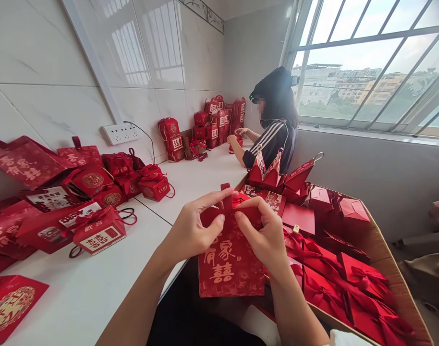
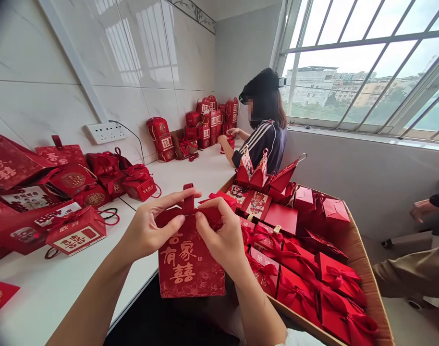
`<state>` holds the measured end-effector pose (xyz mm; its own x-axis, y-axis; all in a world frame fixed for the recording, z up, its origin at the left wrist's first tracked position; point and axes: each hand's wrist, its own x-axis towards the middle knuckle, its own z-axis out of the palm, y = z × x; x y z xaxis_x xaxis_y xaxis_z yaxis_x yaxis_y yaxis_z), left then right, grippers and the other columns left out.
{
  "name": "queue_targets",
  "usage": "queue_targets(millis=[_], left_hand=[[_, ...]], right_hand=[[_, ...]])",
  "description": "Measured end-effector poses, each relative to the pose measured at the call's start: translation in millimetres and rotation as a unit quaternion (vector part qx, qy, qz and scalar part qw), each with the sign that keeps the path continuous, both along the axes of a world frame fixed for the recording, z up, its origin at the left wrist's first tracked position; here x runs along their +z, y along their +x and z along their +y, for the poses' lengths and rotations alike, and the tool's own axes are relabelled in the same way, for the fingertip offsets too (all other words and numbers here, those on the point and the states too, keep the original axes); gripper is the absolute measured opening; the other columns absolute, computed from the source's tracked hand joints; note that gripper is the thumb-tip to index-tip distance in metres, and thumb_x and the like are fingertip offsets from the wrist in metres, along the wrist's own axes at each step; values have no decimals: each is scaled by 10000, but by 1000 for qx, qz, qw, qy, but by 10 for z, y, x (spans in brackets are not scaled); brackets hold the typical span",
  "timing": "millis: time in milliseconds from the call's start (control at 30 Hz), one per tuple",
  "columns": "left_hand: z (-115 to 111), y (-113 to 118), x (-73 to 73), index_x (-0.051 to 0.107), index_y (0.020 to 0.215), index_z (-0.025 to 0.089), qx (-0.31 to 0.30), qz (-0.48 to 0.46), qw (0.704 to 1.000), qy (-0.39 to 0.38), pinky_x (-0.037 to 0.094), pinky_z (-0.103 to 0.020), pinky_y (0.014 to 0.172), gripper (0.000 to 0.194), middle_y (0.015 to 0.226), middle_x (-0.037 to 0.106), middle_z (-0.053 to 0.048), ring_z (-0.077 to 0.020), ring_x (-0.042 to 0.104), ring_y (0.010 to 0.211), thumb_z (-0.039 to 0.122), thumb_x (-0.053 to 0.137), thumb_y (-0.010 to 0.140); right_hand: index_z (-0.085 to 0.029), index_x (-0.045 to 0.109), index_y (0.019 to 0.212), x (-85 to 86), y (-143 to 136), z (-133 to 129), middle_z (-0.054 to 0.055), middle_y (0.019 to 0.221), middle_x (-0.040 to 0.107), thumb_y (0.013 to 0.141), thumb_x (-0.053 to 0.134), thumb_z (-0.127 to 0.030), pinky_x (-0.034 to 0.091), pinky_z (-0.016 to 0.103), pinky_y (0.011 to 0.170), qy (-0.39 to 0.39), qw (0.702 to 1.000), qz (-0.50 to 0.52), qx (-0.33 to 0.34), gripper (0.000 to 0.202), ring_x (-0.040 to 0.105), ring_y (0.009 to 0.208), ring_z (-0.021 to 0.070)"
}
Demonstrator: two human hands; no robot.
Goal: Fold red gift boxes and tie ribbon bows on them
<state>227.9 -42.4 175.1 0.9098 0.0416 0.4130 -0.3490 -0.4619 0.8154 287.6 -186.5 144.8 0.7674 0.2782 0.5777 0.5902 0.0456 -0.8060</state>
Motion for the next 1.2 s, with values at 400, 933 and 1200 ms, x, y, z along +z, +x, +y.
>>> queue_targets(millis=[400, 933, 1200], left_hand=[[-34, -22, 38, 569, 1267, 218, 24, 7, 999, 32, 547, -257, 812, 453, 1128, 677, -59, -153, 622, 903, 170, 524, 820], [-109, 22, 39, 596, 1241, 190, 33, 10, 999, 12, 512, -319, 940, 437, 1184, 667, -67, -184, 651, 957, 184, 541, 807], [-144, 24, 38, 609, 1226, 201, 42, 9, 999, 2, 533, -290, 894, 422, 1104, 695, -51, -178, 662, 930, 194, 533, 811]], right_hand=[[-193, 563, 795, 17, -25, -25, -40, 633, 601, 802, 563, -201, 390, 199, 468, 3, 1000, -4, 2, 10, 526, 514, 93], [-206, 546, 842, -10, -8, -78, -27, 700, 601, 828, 517, -186, 421, 209, 518, -2, 1000, 0, 12, 38, 534, 569, 103], [-208, 558, 864, -12, -10, -68, -22, 743, 632, 810, 546, -175, 458, 209, 537, 11, 1000, -6, 14, 64, 582, 608, 111]])
